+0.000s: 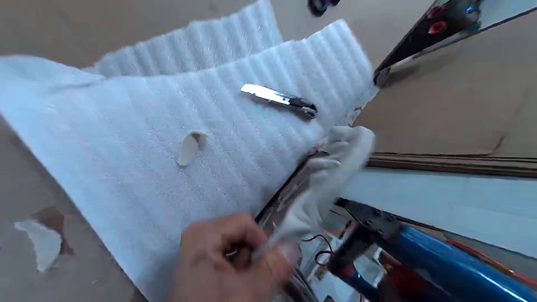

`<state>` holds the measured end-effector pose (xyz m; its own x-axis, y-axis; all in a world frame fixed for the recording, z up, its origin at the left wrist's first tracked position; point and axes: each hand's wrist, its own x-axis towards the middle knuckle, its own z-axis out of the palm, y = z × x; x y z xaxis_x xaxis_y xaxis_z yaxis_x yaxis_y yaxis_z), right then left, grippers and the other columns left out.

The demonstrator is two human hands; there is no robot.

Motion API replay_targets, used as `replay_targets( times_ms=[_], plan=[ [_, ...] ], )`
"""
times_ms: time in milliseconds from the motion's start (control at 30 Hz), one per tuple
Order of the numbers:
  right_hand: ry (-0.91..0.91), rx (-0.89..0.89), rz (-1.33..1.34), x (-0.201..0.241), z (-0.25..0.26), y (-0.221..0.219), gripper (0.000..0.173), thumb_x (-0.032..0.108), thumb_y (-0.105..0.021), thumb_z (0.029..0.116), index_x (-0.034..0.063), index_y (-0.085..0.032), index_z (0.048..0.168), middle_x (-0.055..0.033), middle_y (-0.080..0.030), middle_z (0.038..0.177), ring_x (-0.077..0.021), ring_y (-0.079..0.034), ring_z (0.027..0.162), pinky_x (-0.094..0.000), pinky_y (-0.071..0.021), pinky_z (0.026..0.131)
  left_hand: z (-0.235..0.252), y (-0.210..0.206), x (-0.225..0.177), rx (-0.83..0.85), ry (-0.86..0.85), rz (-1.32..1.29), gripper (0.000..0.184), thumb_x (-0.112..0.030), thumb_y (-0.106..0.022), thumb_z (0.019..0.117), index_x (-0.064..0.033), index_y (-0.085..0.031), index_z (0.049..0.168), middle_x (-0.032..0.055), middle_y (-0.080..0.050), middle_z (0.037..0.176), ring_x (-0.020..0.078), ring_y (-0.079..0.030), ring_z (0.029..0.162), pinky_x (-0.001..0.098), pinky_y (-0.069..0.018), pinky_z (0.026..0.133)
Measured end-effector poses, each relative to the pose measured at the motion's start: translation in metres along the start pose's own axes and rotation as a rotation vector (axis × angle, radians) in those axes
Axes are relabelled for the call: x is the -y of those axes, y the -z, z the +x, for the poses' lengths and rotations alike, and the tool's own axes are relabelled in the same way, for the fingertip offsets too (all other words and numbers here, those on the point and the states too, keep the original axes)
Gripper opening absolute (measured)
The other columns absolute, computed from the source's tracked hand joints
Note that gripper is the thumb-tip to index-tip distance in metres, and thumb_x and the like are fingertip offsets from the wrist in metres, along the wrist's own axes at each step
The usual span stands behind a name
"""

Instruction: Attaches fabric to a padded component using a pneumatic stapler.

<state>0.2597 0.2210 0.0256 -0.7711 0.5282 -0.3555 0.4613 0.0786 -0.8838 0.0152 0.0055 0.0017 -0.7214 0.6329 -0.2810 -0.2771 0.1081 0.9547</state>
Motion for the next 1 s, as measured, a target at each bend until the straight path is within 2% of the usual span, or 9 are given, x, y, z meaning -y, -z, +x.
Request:
replay_targets(
  times_ms=[67,200,300,400,500,567,667,867,1000],
  plan=[
    [0.112,-0.116,-0.118,0.003,0.007,-0.012,0.027,0.03,-0.074,0.0947,0.0219,-0.067,0.12,0.0183,-0.072,0.099,0.0045,-0.067,0.087,-0.024,-0.0595,0.082,0.015,0.015,-0.01,-0.017,0.017,0.092,0.024,-0.031,-0.078,0.0876,-0.0179,-0.066,0.072,-0.0079,-0.055,0.057,0.0002,-0.048,0.047,0.0169,-0.0398,0.042],
    [0.317,-0.048,-0.368,0.025,0.033,-0.001,0.055,0.044,-0.063,0.0972,-0.0059,-0.057,0.119,-0.0067,-0.069,0.097,-0.0036,-0.065,0.088,-0.0303,-0.0573,0.08,0.032,0.048,-0.043,-0.035,-0.036,0.172,0.023,-0.017,-0.073,0.0931,-0.0106,-0.065,0.073,0.0014,-0.058,0.059,0.0081,-0.051,0.048,0.0209,-0.0416,0.044],
    [0.391,0.032,-0.359,0.029,0.08,0.004,0.058,0.044,-0.059,0.0977,-0.0004,-0.057,0.135,-0.0056,-0.068,0.098,-0.0065,-0.065,0.083,-0.0291,-0.0574,0.071,0.029,0.069,-0.045,-0.057,0.059,0.128,0.02,-0.019,-0.064,0.1019,-0.0078,-0.07,0.087,0.0054,-0.066,0.074,0.0113,-0.06,0.06,0.0244,-0.0509,0.054],
    [0.447,-0.063,-0.456,0.021,0.131,0.004,0.073,0.047,-0.063,0.0882,0.0122,-0.052,0.151,-0.0019,-0.072,0.1,-0.0059,-0.065,0.074,-0.0299,-0.057,0.063,0.017,0.088,-0.025,-0.001,0.172,0.263,0.022,-0.031,-0.058,0.105,-0.0102,-0.064,0.109,0.006,-0.067,0.089,0.0146,-0.065,0.076,0.0326,-0.0566,0.068],
    [0.467,-0.079,-0.629,0.027,0.173,0.006,0.076,0.044,-0.067,0.0831,0.0197,-0.051,0.153,-0.0067,-0.072,0.109,-0.0173,-0.068,0.081,-0.0473,-0.0569,0.069,-0.001,0.085,-0.022,0.045,0.282,0.628,0.065,-0.053,-0.08,0.0801,-0.0184,-0.058,0.13,0.0024,-0.069,0.108,0.0155,-0.068,0.099,0.0449,-0.0576,0.089],
    [0.481,-0.06,-0.748,0.031,0.198,0.011,0.072,0.033,-0.072,0.0833,0.0199,-0.054,0.152,-0.0138,-0.072,0.112,-0.031,-0.07,0.092,-0.0615,-0.0549,0.077,-0.015,0.074,-0.034,-0.017,0.219,0.636,0.059,-0.052,-0.084,0.0722,-0.0239,-0.063,0.119,-0.0054,-0.071,0.101,0.0081,-0.07,0.093,0.0384,-0.0603,0.084],
    [0.46,-0.068,-0.919,0.042,0.23,0.013,0.071,0.019,-0.081,0.0842,0.0227,-0.055,0.151,-0.0205,-0.07,0.11,-0.0427,-0.067,0.097,-0.0688,-0.0511,0.08,-0.039,0.067,-0.074,-0.137,0.004,0.576,0.034,-0.044,-0.08,0.0794,-0.0304,-0.067,0.108,-0.0119,-0.071,0.091,0.0031,-0.07,0.081,0.0297,-0.0623,0.07],
    [0.559,-0.048,-0.875,0.053,0.261,0.017,0.069,0.023,-0.077,0.0826,0.0217,-0.057,0.148,-0.0217,-0.071,0.112,-0.0458,-0.067,0.1,-0.0702,-0.051,0.081,-0.085,0.051,-0.161,-0.358,0.092,0.455,0.034,-0.017,-0.072,0.0815,-0.0178,-0.069,0.116,0.0012,-0.075,0.088,0.0131,-0.072,0.074,0.0289,-0.0612,0.063],
    [0.519,0.093,-0.672,0.094,0.21,0.001,0.061,0.035,-0.063,0.0897,0.0034,-0.056,0.141,-0.0181,-0.071,0.099,-0.0351,-0.069,0.081,-0.0626,-0.0535,0.068,-0.068,-0.008,-0.151,-0.59,0.151,0.412,0.039,-0.045,-0.082,0.0769,-0.0252,-0.069,0.108,-0.0038,-0.069,0.096,0.0099,-0.07,0.072,0.0303,-0.0607,0.058]
  ],
)
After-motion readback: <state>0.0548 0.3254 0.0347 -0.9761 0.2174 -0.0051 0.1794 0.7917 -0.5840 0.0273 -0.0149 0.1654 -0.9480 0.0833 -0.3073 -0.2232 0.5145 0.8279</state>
